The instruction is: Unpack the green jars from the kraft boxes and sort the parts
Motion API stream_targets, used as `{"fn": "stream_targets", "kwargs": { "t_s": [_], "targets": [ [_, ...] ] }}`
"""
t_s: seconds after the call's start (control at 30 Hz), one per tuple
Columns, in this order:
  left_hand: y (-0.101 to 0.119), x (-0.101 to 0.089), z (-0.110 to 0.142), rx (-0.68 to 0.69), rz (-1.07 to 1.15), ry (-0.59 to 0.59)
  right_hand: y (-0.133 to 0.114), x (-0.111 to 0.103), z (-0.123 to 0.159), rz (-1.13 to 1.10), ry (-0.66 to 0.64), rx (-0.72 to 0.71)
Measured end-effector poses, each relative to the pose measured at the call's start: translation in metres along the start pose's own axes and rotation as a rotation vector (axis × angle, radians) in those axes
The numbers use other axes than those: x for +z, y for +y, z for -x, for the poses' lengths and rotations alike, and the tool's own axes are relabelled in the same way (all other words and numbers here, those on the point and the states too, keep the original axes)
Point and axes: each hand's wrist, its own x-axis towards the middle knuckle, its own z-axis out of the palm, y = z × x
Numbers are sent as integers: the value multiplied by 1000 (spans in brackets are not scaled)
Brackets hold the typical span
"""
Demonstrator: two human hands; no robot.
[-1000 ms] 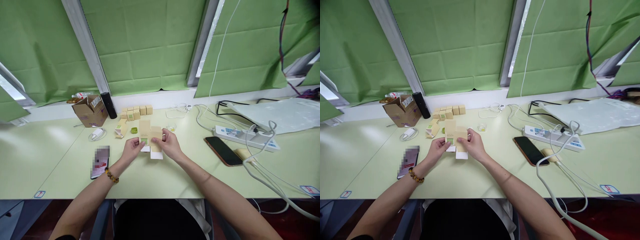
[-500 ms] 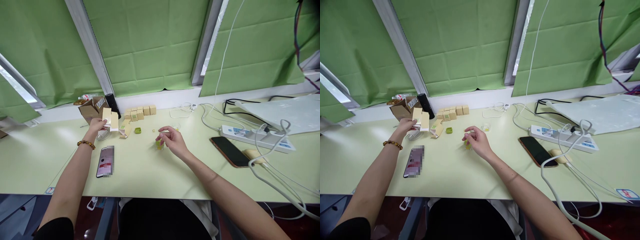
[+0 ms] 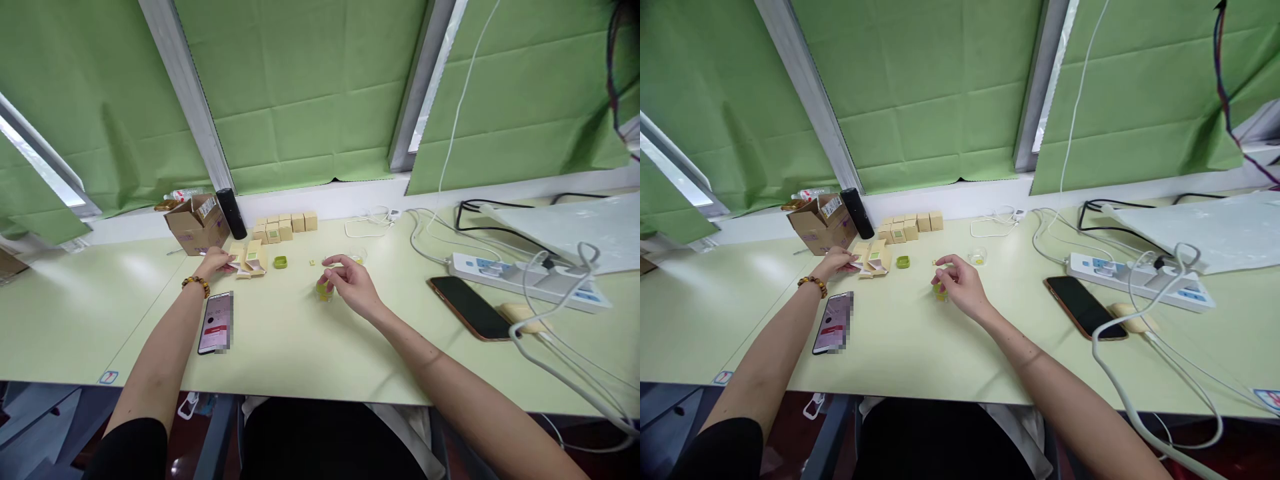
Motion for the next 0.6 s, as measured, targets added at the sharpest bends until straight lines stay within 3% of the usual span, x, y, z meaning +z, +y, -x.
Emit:
{"fn": "stream_targets", "kwargs": {
  "t_s": [0.2, 0.37, 0.5, 0.6],
  "targets": [
    [-1, 8, 2, 42, -231, -68, 1, 0, 1, 40, 1, -26],
    [8, -1, 12, 142, -453, -9, 3, -1, 0, 95, 29, -42],
    [24, -6, 37, 300, -607, 121, 1, -8, -4, 125, 96, -89],
    [32, 9, 73, 566, -719, 175, 0, -17, -9, 150, 152, -108]
  ]
}}
